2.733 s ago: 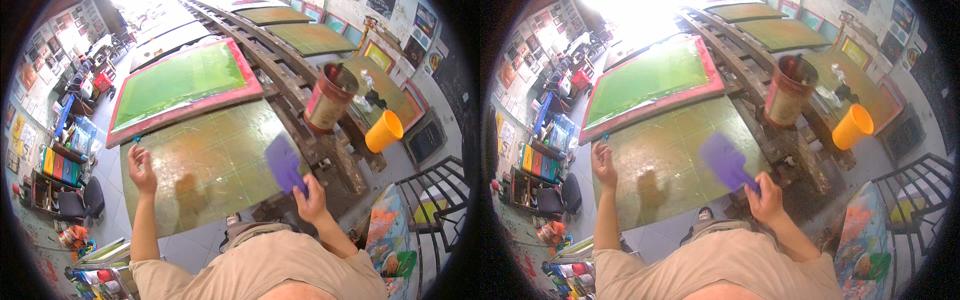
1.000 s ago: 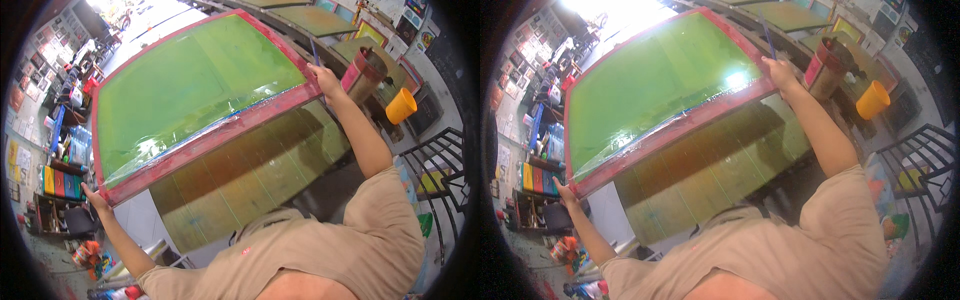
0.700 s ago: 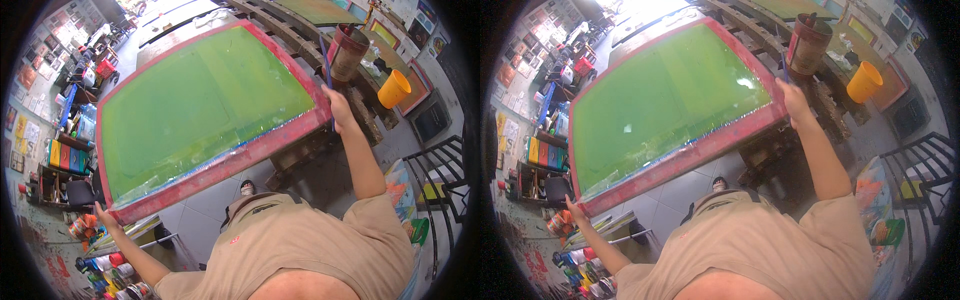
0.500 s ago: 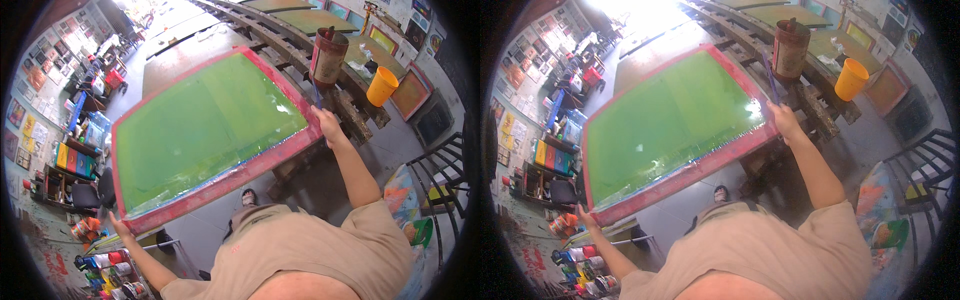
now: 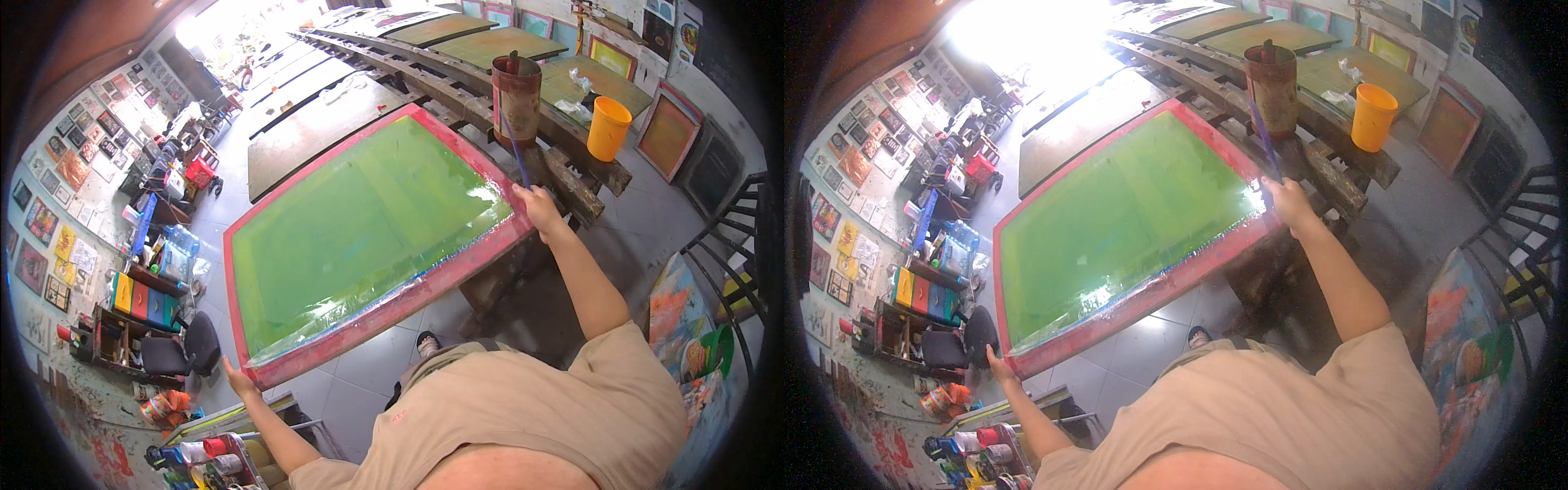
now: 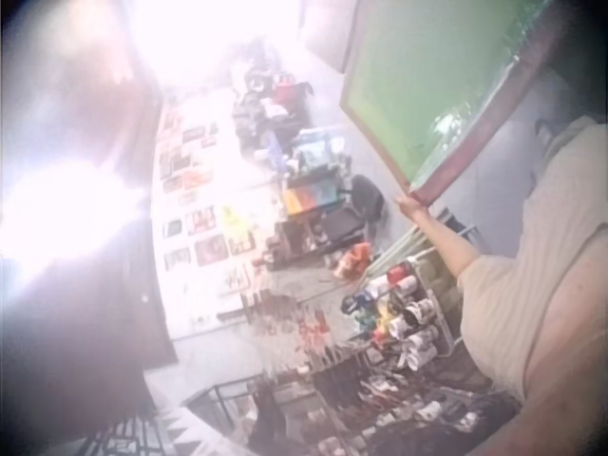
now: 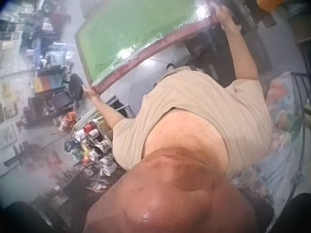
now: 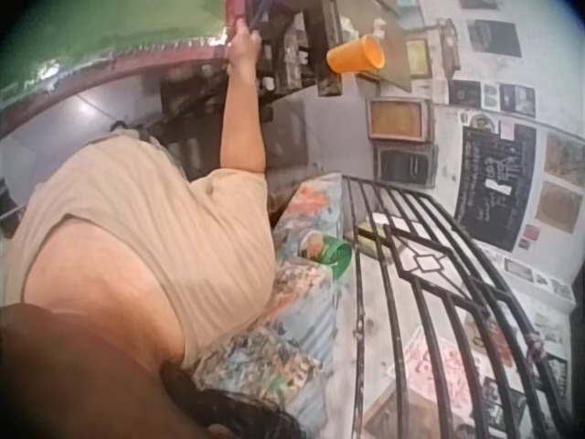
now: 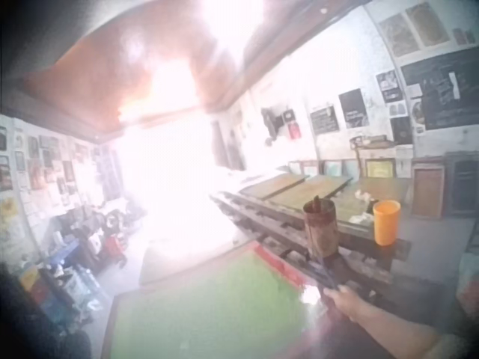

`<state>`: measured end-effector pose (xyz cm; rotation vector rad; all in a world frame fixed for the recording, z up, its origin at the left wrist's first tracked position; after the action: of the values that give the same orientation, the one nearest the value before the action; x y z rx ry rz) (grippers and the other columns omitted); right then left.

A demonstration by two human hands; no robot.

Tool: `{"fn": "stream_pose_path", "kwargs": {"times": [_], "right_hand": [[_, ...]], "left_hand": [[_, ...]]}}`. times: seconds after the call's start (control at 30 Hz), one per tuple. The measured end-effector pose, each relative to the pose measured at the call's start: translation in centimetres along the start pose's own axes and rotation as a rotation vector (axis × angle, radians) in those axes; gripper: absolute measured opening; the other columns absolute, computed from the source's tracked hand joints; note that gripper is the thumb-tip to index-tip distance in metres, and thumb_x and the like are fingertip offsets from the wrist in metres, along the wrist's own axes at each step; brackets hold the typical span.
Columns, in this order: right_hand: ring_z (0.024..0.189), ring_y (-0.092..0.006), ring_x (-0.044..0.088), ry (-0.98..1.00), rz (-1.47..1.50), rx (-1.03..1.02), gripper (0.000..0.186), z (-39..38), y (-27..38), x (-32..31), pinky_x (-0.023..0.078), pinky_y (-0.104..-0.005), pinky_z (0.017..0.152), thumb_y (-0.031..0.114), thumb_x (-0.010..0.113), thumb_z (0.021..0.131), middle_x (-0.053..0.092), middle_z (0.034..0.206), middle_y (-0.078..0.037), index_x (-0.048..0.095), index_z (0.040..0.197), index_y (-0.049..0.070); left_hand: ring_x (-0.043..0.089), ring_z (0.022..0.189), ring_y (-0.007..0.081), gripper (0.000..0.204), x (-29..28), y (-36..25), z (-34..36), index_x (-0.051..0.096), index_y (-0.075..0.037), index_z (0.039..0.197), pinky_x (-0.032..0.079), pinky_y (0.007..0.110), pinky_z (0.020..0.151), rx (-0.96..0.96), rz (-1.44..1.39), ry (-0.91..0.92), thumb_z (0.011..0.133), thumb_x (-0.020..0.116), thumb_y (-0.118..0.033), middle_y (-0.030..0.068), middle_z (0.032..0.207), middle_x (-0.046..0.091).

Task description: The person pours green ink onto a screen printing frame and uses a squeegee to spread it evenly across the mesh. The person repeatedly lifts the frame, pours more ink, and scrapes the surface to maintain a uniform layer.

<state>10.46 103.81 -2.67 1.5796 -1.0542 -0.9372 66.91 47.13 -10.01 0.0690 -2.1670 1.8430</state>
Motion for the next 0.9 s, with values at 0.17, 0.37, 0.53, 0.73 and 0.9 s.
{"fn": "stream_pose_path", "kwargs": {"times": [0.17, 0.37, 0.53, 0.73, 0.9], "right_hand": [[0.085, -0.0136, 0.053, -0.139, -0.012, -0.095, 0.04, 0.0, 0.1, -0.8, 0.041, -0.0289, 0.077, 0.032, 0.058, 0.091, 0.061, 0.093, -0.006, 0.059, 0.107, -0.004], [0.08, -0.013, 0.054, -0.109, 0.011, -0.144, 0.039, 0.9, -0.9, -0.2, 0.044, -0.03, 0.072, 0.031, 0.057, 0.091, 0.061, 0.088, -0.007, 0.059, 0.104, -0.005], [0.091, -0.0123, 0.054, -0.134, -0.05, -0.085, 0.036, 0.8, -1.1, -0.7, 0.041, -0.0283, 0.084, 0.031, 0.057, 0.092, 0.063, 0.096, -0.006, 0.062, 0.105, -0.002], [0.089, -0.0117, 0.056, -0.072, -0.071, -0.125, 0.036, 2.5, -1.7, -0.2, 0.043, -0.0286, 0.083, 0.031, 0.056, 0.093, 0.065, 0.096, -0.004, 0.064, 0.106, -0.001], [0.081, -0.0096, 0.051, -0.135, -0.087, -0.158, 0.031, 2.0, -1.2, -0.6, 0.041, -0.0271, 0.077, 0.03, 0.058, 0.092, 0.06, 0.085, -0.001, 0.063, 0.098, 0.0]], "left_hand": [[0.065, 0.097, 0.0286, 0.062, 3.8, -1.2, -2.4, 0.045, 0.004, 0.132, 0.052, 0.037, 0.084, 0.04, 0.079, -0.063, 0.097, 0.04, -0.047, 0.0196, 0.115, 0.06], [0.067, 0.086, 0.0275, 0.063, 1.9, -0.6, -0.3, 0.047, 0.005, 0.13, 0.054, 0.036, 0.076, 0.009, 0.15, -0.03, 0.097, 0.038, -0.049, 0.0202, 0.104, 0.064], [0.067, 0.091, 0.0278, 0.069, 3.4, 0.0, -0.8, 0.047, 0.008, 0.127, 0.053, 0.037, 0.08, -0.088, 0.132, -0.004, 0.096, 0.038, -0.052, 0.0204, 0.106, 0.064], [0.062, 0.105, 0.0291, 0.076, 2.2, -0.5, 0.1, 0.047, 0.013, 0.124, 0.048, 0.038, 0.093, -0.032, 0.169, 0.008, 0.094, 0.039, -0.057, 0.0206, 0.117, 0.06], [0.058, 0.111, 0.0297, 0.058, 4.7, -2.6, -2.2, 0.036, -0.013, 0.144, 0.049, 0.04, 0.093, 0.009, 0.211, -0.103, 0.096, 0.041, -0.045, 0.0139, 0.131, 0.048]]}}
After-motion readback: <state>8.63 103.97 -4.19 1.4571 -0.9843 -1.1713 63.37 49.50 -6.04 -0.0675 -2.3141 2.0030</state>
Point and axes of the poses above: each hand's wrist, its own z-axis towards the middle knuckle, its own x-axis out of the palm, y = z × x, the point moved 8 cm from there along z, towards the middle knuckle
